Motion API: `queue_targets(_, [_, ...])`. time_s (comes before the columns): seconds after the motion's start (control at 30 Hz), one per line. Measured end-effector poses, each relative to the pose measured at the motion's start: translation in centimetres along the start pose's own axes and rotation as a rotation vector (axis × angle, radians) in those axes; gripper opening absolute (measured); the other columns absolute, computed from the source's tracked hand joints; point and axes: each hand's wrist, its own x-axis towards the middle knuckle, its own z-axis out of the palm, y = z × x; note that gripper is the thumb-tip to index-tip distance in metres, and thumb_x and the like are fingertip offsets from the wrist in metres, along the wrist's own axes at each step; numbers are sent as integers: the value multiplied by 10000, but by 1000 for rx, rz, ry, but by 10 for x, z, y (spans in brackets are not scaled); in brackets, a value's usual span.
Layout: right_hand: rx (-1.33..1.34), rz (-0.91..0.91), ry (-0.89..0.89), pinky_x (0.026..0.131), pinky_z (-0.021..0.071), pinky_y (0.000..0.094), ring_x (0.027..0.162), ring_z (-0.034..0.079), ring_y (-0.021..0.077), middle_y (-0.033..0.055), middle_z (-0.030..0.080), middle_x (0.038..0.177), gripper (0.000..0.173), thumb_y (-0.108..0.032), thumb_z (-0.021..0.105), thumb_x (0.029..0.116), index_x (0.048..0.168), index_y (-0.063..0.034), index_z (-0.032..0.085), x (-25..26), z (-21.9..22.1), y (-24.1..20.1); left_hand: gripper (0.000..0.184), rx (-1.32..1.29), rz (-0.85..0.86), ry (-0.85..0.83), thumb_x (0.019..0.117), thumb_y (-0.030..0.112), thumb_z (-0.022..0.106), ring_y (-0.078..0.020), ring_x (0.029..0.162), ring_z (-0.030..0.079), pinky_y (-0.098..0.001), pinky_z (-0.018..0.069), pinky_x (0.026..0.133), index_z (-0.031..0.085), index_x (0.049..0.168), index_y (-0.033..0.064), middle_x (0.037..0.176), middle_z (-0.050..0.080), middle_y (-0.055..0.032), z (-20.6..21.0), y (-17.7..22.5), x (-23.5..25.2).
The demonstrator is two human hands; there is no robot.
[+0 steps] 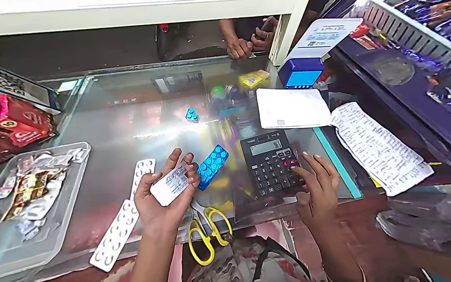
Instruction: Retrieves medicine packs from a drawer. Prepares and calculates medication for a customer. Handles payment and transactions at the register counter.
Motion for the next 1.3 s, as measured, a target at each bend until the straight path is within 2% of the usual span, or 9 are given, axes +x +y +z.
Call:
queue_targets(0.17, [-11, 9, 7, 1155, 319, 430, 1385, 479, 323, 128, 664, 1333, 686, -657, 238, 1045, 1124, -123, 661, -1, 2, -3, 512, -21, -12, 21, 876, 308, 560, -305, 949, 671, -368, 580, 793, 599, 1277, -8, 1109, 646, -204, 0, 1, 1])
queue_targets(0.3, [-67, 28, -56, 1086, 371, 550, 1307, 530, 439, 159, 706, 1266, 648, -606, 338, 1057, 920, -109, 730, 4, 5, -6, 526, -52, -16, 59, 884, 304, 536, -315, 927, 675, -377, 588, 777, 584, 1291, -27, 1108, 644, -216, 1, 1, 2])
queue_targets(0.4, [-78, 50, -80, 1063, 390, 546, 1293, 539, 445, 178, 705, 1255, 638, -593, 358, 1056, 871, -95, 711, 5, 4, -7, 519, -80, -24, 80, 871, 294, 557, -315, 925, 677, -374, 589, 767, 588, 1281, -23, 1099, 643, -219, 2, 0, 1])
queue_targets(0.5, [-19, 42, -39, 1097, 372, 500, 1332, 517, 401, 193, 677, 1296, 648, -618, 340, 1051, 931, -94, 701, 2, 3, -6, 521, -79, -39, 72, 871, 301, 548, -316, 915, 676, -374, 589, 759, 585, 1280, -18, 1086, 644, -218, 3, 1, 1])
queue_targets(0.63, [148, -85, -91, 1179, 331, 429, 1407, 462, 265, 77, 627, 1378, 585, -662, 356, 1027, 1029, -166, 667, -7, 8, -24, 491, -106, -73, 47, 864, 284, 585, -314, 922, 669, -373, 585, 771, 599, 1251, -18, 1091, 639, -214, 1, 1, 1])
queue_targets(0.83, [81, -182, -98, 1160, 314, 418, 1374, 486, 273, 30, 661, 1352, 617, -721, 380, 986, 1060, -195, 693, -10, 16, -33, 435, -143, -92, 31, 844, 255, 619, -300, 890, 670, -384, 588, 761, 619, 1203, 9, 1066, 643, -192, 2, 2, 0])
queue_targets(0.9, [86, -200, -122, 1155, 319, 461, 1369, 505, 310, 34, 689, 1334, 604, -695, 404, 996, 995, -186, 729, -7, 17, -34, 426, -153, -84, 25, 842, 243, 628, -299, 902, 675, -384, 591, 778, 620, 1197, 8, 1064, 647, -188, 3, 2, -1])
queue_targets(1.2, [181, -263, -63, 1161, 333, 422, 1374, 498, 265, 29, 674, 1343, 606, -707, 429, 982, 885, -172, 697, -12, 15, -28, 419, -164, -64, -6, 844, 232, 629, -299, 915, 677, -384, 590, 794, 628, 1189, -6, 1058, 651, -188, 3, 4, -1])
queue_targets(1.3, [215, -199, 58, 1166, 354, 366, 1371, 501, 211, 25, 673, 1310, 514, -575, 416, 1053, 865, -156, 649, -18, 14, -26, 415, -149, -52, -3, 844, 233, 624, -295, 905, 676, -383, 591, 787, 633, 1182, -7, 1040, 651, -182, 3, 4, -1])
